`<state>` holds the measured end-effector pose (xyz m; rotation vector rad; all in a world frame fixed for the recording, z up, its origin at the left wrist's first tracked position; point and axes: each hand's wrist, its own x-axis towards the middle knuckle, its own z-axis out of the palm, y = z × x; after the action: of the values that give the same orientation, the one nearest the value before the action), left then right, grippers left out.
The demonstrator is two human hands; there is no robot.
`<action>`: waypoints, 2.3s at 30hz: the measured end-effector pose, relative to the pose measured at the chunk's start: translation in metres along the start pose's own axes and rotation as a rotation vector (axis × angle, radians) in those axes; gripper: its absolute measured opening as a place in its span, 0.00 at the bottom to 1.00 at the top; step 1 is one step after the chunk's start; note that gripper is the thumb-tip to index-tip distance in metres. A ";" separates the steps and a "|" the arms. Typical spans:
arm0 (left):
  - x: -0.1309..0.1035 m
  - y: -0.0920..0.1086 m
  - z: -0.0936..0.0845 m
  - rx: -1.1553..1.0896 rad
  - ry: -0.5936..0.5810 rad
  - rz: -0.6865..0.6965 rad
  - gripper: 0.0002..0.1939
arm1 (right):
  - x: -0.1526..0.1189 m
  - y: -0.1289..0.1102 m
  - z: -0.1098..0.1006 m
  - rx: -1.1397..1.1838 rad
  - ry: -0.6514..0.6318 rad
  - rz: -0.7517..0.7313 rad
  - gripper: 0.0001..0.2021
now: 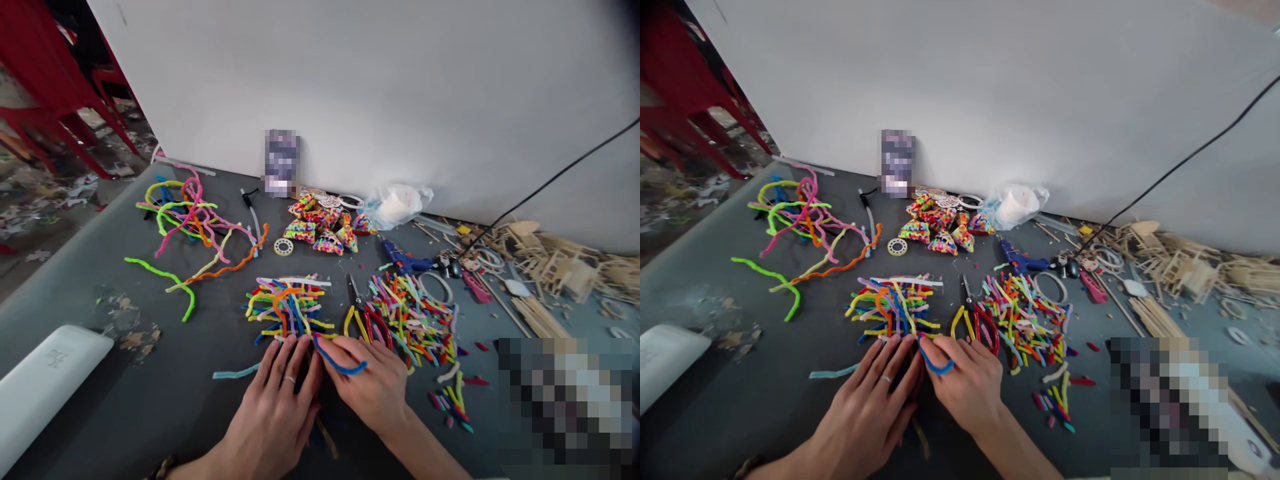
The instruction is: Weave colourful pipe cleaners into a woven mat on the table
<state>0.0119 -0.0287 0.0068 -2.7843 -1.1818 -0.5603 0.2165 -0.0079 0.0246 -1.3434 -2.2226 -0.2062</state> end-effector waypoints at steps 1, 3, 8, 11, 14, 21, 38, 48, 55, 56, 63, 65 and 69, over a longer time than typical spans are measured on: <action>0.000 0.000 0.000 0.001 0.002 0.000 0.30 | 0.000 0.000 -0.002 0.002 -0.018 -0.017 0.09; -0.001 0.001 0.000 0.005 0.002 -0.004 0.31 | 0.002 0.001 -0.004 0.021 -0.043 -0.023 0.08; -0.001 0.000 0.001 0.018 -0.005 -0.007 0.32 | 0.002 0.006 -0.005 0.032 -0.067 -0.043 0.06; -0.001 0.000 0.001 0.018 -0.012 -0.011 0.32 | 0.000 0.010 -0.004 -0.013 -0.086 -0.147 0.08; 0.000 0.000 0.001 0.013 -0.009 -0.007 0.31 | -0.002 0.012 -0.006 -0.096 -0.142 -0.278 0.14; 0.000 -0.002 0.000 -0.017 0.008 -0.003 0.29 | -0.001 0.009 -0.012 -0.184 -0.210 -0.369 0.15; 0.003 -0.005 -0.002 0.013 -0.009 -0.027 0.28 | -0.018 -0.003 -0.013 -0.091 -0.175 -0.292 0.13; 0.000 0.000 0.003 0.042 -0.003 -0.031 0.28 | 0.032 0.004 -0.004 0.287 -0.246 0.276 0.10; 0.002 0.000 0.002 0.037 0.000 -0.034 0.26 | 0.059 -0.003 0.017 0.230 -0.412 0.390 0.06; 0.002 0.000 0.002 0.036 -0.003 -0.033 0.26 | 0.059 -0.003 0.017 0.234 -0.422 0.406 0.07; 0.002 -0.001 0.001 0.026 -0.014 -0.043 0.27 | 0.058 0.001 0.012 0.304 -0.433 0.381 0.17; 0.001 -0.001 0.002 0.018 -0.009 -0.046 0.27 | 0.058 -0.001 0.014 0.301 -0.404 0.431 0.20; 0.001 0.000 0.004 -0.009 0.006 -0.066 0.26 | 0.063 -0.007 0.019 0.357 -0.343 0.457 0.27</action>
<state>0.0137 -0.0273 0.0035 -2.7584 -1.2767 -0.5798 0.1805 0.0451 0.0416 -1.7186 -2.0040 0.5959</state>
